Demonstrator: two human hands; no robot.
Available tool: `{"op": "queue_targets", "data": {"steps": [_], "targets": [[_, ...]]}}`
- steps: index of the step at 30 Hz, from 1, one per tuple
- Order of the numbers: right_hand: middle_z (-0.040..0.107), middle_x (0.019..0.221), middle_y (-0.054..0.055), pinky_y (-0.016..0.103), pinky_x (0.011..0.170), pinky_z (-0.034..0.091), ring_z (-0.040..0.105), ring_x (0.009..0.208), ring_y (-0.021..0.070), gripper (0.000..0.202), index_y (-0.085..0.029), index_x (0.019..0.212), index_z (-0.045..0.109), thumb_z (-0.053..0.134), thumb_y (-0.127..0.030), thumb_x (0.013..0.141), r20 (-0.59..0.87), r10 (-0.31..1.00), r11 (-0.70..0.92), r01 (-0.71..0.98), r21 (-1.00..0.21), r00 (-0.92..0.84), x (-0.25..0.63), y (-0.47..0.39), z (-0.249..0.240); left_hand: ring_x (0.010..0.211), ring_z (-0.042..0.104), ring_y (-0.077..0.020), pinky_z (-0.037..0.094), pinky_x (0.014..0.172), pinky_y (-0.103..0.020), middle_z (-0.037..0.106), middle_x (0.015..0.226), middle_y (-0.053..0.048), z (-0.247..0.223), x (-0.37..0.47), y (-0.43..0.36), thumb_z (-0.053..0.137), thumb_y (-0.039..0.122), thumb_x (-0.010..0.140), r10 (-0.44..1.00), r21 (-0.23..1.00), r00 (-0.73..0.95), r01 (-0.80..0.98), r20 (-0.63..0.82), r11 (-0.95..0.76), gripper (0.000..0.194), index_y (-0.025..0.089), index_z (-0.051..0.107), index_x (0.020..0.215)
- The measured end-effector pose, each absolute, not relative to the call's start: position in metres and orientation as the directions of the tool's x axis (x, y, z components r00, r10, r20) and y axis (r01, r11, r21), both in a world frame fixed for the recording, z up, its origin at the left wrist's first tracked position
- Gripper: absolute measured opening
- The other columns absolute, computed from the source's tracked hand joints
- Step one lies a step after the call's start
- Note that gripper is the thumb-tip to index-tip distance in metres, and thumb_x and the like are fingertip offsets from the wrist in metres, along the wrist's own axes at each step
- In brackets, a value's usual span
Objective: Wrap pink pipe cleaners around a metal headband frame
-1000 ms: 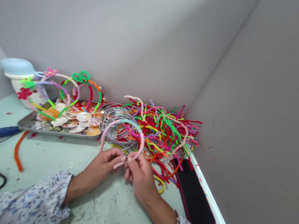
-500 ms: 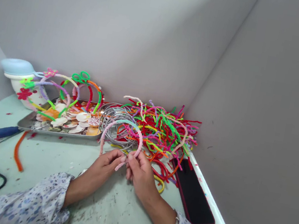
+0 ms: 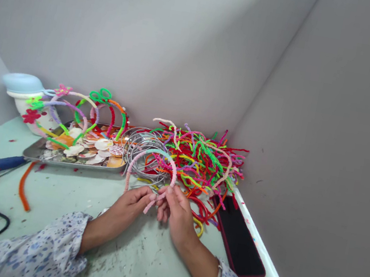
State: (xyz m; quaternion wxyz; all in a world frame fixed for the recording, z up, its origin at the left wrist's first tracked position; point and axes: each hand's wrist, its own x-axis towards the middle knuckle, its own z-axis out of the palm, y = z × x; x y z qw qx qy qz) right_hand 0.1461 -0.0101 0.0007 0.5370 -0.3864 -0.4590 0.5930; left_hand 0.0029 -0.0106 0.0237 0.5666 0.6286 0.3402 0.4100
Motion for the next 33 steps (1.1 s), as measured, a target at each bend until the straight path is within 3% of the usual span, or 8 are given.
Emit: {"op": "queue_targets", "data": {"steps": [11,33], "targets": [[0.054,0.054,-0.003,0.019,0.038,0.034,0.046,0.039,0.0078,0.031,-0.018,0.081,0.055,0.050,-0.048,0.086,0.017,0.992,-0.019,-0.283,-0.959,-0.124,0.1470,-0.0098,-0.0004,0.068,0.056,-0.0146,0.043,0.068,-0.026,0.064,0.071,-0.002,0.0187,0.0032,-0.0107,0.042,0.035,0.090,0.899,0.986,0.416,0.024,0.138,-0.163,0.028,0.017,0.055,0.074],[0.053,0.052,-0.005,0.018,0.036,0.033,0.044,0.035,0.0064,0.029,-0.017,0.078,0.055,0.052,-0.046,0.085,-0.008,0.990,-0.051,-0.303,-0.952,-0.142,0.1467,-0.0113,0.0031,0.066,0.053,-0.0162,0.040,0.065,-0.025,0.061,0.069,-0.003,0.0223,-0.0003,-0.0176,0.042,0.035,0.089,0.920,0.903,0.331,0.295,0.210,-0.312,0.029,0.019,0.058,0.072]]}}
